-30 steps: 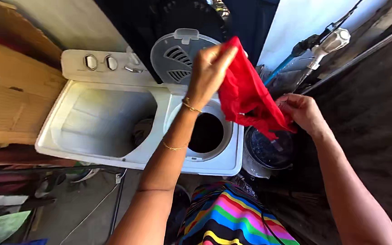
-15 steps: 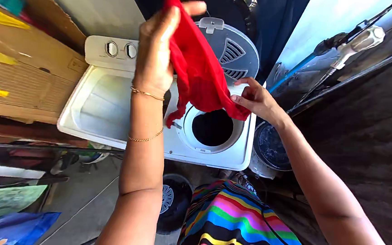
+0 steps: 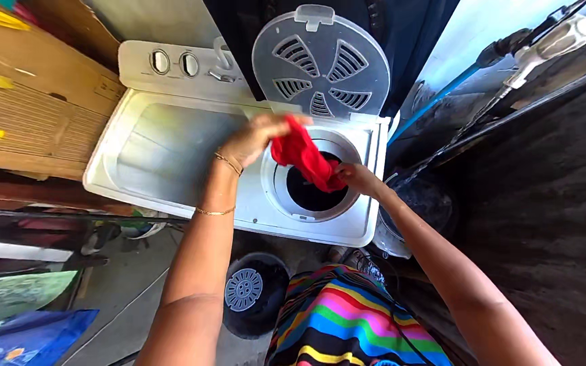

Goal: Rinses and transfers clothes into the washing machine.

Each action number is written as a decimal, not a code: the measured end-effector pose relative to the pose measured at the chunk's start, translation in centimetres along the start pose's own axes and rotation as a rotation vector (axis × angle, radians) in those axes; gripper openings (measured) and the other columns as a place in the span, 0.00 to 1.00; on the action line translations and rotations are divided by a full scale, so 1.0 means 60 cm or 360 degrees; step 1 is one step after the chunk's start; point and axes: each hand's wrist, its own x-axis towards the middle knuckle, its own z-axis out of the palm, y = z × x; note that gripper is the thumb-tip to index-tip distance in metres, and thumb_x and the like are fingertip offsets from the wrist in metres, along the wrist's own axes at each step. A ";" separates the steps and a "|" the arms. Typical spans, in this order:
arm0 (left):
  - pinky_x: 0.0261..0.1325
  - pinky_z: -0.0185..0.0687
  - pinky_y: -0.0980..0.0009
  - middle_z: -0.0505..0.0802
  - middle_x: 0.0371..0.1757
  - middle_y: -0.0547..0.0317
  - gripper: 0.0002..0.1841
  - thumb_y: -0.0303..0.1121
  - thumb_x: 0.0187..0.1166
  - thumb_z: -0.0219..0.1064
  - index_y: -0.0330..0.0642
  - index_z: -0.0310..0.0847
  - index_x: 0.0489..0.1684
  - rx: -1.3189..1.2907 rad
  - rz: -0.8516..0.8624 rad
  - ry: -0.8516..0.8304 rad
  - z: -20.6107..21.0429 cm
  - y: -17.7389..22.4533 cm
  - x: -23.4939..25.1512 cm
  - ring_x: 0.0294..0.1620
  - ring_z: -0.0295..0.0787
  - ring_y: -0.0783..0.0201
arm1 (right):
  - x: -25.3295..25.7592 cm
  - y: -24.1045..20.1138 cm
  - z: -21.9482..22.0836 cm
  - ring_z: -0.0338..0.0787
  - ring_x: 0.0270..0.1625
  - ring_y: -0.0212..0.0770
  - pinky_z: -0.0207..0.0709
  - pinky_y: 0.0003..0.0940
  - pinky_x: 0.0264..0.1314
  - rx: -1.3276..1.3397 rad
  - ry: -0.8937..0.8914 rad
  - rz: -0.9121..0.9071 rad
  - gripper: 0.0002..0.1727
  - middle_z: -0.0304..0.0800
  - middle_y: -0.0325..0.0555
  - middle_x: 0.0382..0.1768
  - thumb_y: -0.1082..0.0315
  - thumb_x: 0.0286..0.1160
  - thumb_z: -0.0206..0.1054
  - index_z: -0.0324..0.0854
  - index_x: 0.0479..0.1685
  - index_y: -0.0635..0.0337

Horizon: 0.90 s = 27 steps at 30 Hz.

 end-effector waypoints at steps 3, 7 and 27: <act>0.71 0.80 0.50 0.90 0.69 0.48 0.22 0.21 0.77 0.68 0.39 0.84 0.71 0.0631 -0.0655 -0.0863 0.037 -0.107 0.003 0.67 0.88 0.52 | 0.006 0.037 0.020 0.88 0.68 0.64 0.76 0.64 0.74 -0.0199 0.0025 0.0113 0.21 0.88 0.65 0.63 0.70 0.86 0.62 0.79 0.75 0.62; 0.84 0.64 0.39 0.83 0.77 0.35 0.25 0.31 0.83 0.68 0.41 0.76 0.81 0.0915 -0.0755 -0.0521 0.133 -0.277 0.040 0.80 0.77 0.39 | 0.000 0.055 0.042 0.91 0.62 0.61 0.79 0.65 0.69 -0.0254 0.0070 0.0118 0.18 0.93 0.60 0.57 0.65 0.86 0.63 0.84 0.69 0.59; 0.60 0.69 0.16 0.33 0.93 0.23 0.56 0.41 0.72 0.76 0.72 0.33 0.98 0.1648 -0.1516 -0.0473 0.302 -0.371 0.074 0.84 0.43 0.07 | -0.091 0.069 0.076 0.92 0.46 0.43 0.88 0.40 0.47 0.0582 0.1102 -0.0141 0.13 0.91 0.55 0.54 0.70 0.85 0.62 0.86 0.59 0.67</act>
